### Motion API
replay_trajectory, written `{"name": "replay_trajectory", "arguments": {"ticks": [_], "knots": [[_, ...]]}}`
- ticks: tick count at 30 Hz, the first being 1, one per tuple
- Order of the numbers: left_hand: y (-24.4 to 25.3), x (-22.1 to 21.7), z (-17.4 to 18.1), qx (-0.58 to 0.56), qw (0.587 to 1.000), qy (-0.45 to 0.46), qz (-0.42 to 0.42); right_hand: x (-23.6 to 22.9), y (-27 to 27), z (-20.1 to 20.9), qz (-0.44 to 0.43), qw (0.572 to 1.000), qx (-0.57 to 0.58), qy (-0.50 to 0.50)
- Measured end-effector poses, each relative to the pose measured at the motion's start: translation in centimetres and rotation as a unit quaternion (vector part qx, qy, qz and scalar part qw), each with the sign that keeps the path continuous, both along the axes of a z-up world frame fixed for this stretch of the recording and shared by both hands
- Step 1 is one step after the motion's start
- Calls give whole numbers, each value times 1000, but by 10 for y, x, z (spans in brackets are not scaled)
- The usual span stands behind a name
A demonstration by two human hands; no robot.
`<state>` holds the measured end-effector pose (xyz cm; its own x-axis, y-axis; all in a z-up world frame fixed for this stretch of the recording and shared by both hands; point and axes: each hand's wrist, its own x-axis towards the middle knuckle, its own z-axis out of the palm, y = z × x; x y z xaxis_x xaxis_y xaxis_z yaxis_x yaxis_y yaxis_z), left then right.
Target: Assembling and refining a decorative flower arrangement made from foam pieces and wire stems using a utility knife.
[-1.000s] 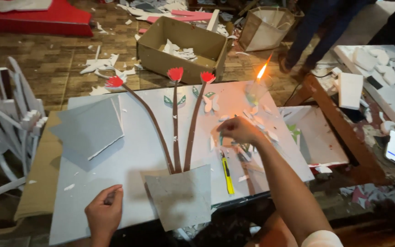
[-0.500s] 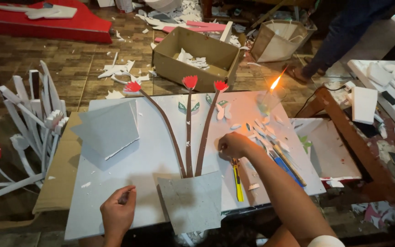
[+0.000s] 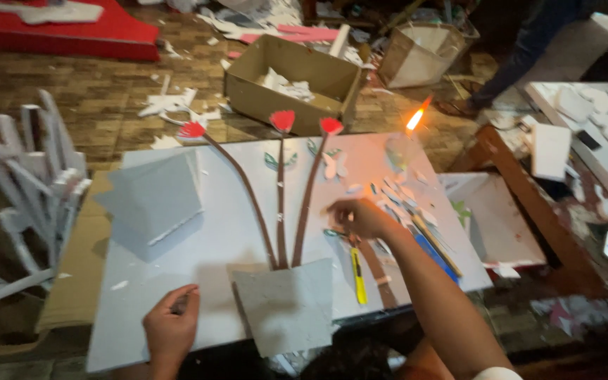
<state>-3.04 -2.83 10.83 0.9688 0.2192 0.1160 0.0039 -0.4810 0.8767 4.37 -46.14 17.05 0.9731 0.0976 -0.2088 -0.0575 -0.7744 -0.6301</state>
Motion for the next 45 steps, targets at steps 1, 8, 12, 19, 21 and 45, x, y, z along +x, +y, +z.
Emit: {"name": "replay_trajectory", "arguments": {"ticks": [1, 8, 12, 19, 21, 45], "knots": [[0, -1, 0, -2, 1000, 5, -9, -4, -17, 3, -9, 1000, -2, 5], [-2, -3, 8, 37, 998, 52, -5, -75, -109, 35, -276, 934, -46, -223], [-5, -3, 3, 55, 998, 25, -4, -97, -128, 8, -273, 943, -66, -181], [-13, -3, 15, 89, 994, 61, 8, -104, -63, 18, -228, 969, -96, -11], [-13, -3, 13, 100, 993, 66, 14, -101, -56, 14, -220, 966, -134, 27], [-176, 43, 81, 273, 885, -155, -345, -104, -93, -47, -283, 925, -162, -197]]}}
